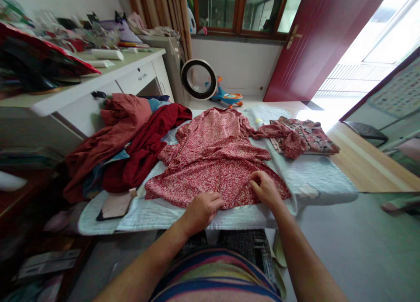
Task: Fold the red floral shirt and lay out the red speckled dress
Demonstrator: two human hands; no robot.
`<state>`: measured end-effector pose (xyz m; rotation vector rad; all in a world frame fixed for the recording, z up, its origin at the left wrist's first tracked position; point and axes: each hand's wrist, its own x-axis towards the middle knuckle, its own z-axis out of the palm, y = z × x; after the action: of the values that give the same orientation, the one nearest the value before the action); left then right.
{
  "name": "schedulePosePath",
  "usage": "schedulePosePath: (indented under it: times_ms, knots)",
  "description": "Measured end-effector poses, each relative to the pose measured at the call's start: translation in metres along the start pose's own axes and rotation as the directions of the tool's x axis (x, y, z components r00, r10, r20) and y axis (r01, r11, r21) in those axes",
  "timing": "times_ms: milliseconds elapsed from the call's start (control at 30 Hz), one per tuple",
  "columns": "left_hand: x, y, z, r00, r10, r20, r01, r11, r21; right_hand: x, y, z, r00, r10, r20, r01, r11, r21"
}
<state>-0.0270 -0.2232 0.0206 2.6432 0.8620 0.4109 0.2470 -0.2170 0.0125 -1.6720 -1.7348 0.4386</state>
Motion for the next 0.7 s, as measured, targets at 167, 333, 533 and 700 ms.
schedulePosePath:
  times_ms: [167, 333, 533, 700]
  knots:
    - [0.0, 0.001, -0.002, 0.991, 0.004, -0.13, -0.024, 0.989, -0.148, -0.019, -0.026, -0.001, 0.983, -0.157, 0.091, 0.153, 0.987, 0.053]
    - [0.006, 0.004, -0.007, 0.971, -0.031, -0.236, -0.02, 0.977, -0.21, -0.035, -0.051, 0.011, 0.945, -0.244, 0.216, 0.233, 0.969, 0.078]
    - [0.009, 0.011, -0.025, 0.952, -0.011, -0.306, -0.06, 0.973, -0.223, -0.037, -0.038, 0.022, 0.966, -0.237, 0.102, 0.228, 0.969, 0.095]
    - [-0.001, 0.014, -0.022, 0.99, 0.055, -0.132, -0.061, 0.997, -0.044, -0.039, -0.033, 0.021, 0.968, -0.236, 0.09, 0.229, 0.97, 0.081]
